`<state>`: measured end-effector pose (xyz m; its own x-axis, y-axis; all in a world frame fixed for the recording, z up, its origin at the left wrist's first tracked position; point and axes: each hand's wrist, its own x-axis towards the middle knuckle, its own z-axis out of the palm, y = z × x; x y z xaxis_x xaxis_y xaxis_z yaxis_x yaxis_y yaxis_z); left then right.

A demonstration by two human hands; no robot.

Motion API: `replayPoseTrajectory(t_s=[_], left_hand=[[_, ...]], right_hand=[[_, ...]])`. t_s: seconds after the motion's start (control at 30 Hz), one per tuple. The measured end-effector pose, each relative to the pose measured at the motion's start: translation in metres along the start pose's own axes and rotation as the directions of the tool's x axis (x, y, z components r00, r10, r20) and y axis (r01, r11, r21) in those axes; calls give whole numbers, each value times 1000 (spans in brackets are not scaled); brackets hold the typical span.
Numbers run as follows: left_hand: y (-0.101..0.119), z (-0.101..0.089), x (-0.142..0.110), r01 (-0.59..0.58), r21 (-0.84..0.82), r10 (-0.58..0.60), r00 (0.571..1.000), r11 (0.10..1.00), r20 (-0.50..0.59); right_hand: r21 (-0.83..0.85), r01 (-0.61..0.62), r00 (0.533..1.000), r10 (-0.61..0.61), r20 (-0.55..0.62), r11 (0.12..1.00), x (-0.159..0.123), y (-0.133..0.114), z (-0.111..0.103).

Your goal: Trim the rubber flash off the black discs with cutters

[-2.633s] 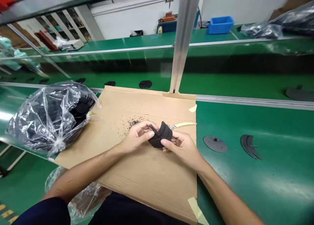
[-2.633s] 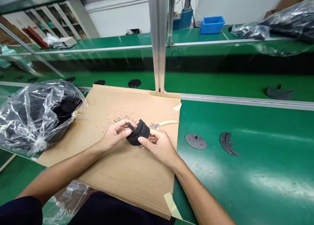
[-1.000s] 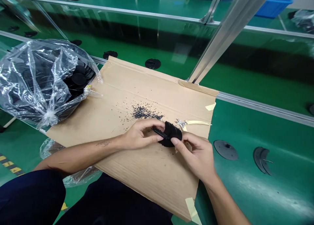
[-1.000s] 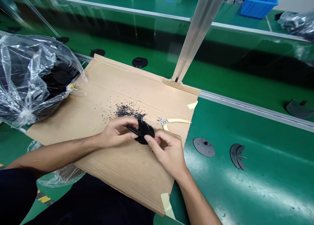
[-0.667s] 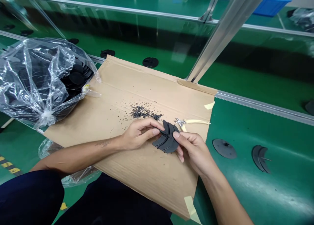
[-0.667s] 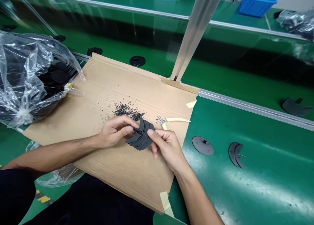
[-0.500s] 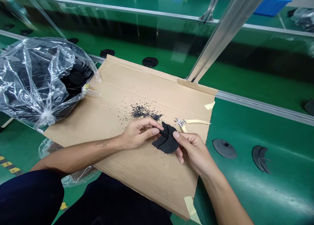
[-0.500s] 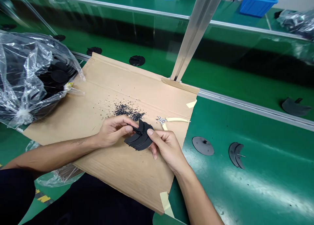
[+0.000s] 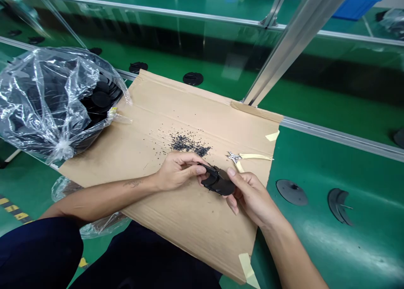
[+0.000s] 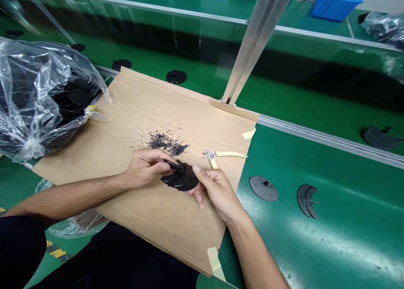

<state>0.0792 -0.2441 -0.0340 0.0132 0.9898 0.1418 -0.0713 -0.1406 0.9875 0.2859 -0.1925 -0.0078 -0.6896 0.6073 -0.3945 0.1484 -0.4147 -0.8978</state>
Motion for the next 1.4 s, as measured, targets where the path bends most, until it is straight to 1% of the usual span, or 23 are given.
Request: replayPoseTrajectory(t_s=[0.17, 0.23, 0.3, 0.33, 0.37, 0.4, 0.47, 0.5, 0.53, 0.57, 0.6, 0.63, 0.67, 0.7, 0.73, 0.77, 0.83, 0.9, 1.0, 1.1, 1.17, 1.27, 1.4], left_hand=[[-1, -1, -1, 2, 0, -2, 1000, 1000, 16], [-2, -1, -1, -9, 2, 9, 1000, 1000, 19], [-3, -1, 0, -46, 15, 45, 999, 999, 22], [-3, -2, 1, -71, 21, 70, 997, 997, 25], [-3, -2, 2, -93, 27, 92, 995, 995, 31], [-3, -2, 3, -110, 31, 108, 993, 993, 35], [-3, -3, 5, -120, 29, 119, 992, 992, 46], [-2, -3, 5, -112, 23, 110, 993, 993, 46], [-2, -3, 6, -94, 17, 93, 995, 995, 42], [-2, -2, 6, -70, 10, 70, 997, 997, 34], [-2, -2, 6, -41, 0, 41, 999, 999, 24], [-3, -2, 6, -8, -11, 8, 1000, 1000, 18], [-3, -1, 5, 23, -27, -22, 1000, 999, 17], [-3, -1, 5, 46, -46, -45, 999, 998, 21], [-4, -1, 5, 62, -69, -61, 998, 996, 28], [-4, -1, 5, 74, -90, -71, 997, 993, 35], [-4, -2, 6, 97, -115, -92, 995, 989, 42], [-3, -4, 8, 134, -144, -128, 990, 981, 52], [-1, -5, 10, 253, -268, -221, 965, 929, 144], [1, -6, 12, 427, -413, -316, 896, 804, 312], [1, -6, 13, 514, -479, -341, 849, 712, 404], [2, -6, 14, 563, -541, -338, 819, 625, 463], [2, -7, 14, 562, -540, -322, 818, 627, 477]], right_hand=[[-27, 53, 998, -52, 23, 998, 1, -1, -1], [-79, 115, 993, -117, -16, 990, 1, -1, 0], [-227, 225, 957, -259, -134, 948, -1, -1, 0], [-343, 289, 908, -369, -198, 894, -2, -1, 1], [-478, 342, 840, -492, -231, 809, -4, 0, 1], [-615, 384, 759, -615, -214, 688, -6, 1, 0], [-826, 420, 595, -802, -61, 375, -9, 4, -1], [-882, 416, 526, -850, 36, 220, -10, 6, -2], [-912, 401, 471, -874, 120, 90, -11, 8, -3], [-925, 379, 430, -884, 182, -6, -11, 10, -4], [-932, 357, 403, -889, 217, -65, -10, 12, -5], [-935, 342, 397, -888, 231, -90, -10, 13, -5], [-936, 342, 405, -885, 231, -88, -9, 13, -5], [-932, 358, 423, -881, 213, -53, -8, 13, -4], [-920, 391, 445, -878, 176, 14, -8, 13, -2], [-894, 434, 475, -871, 125, 108, -7, 12, -1], [-801, 508, 557, -830, 25, 317, -8, 10, 2], [-718, 521, 626, -779, -46, 461, -8, 8, 5], [-687, 484, 677, -729, -98, 542, -8, 8, 8], [-588, 476, 723, -672, -161, 654, -8, 8, 11], [-485, 470, 759, -618, -205, 738, -8, 7, 11], [-381, 443, 803, -548, -234, 812, -8, 6, 10], [-300, 410, 844, -483, -235, 861, -7, 5, 8]])
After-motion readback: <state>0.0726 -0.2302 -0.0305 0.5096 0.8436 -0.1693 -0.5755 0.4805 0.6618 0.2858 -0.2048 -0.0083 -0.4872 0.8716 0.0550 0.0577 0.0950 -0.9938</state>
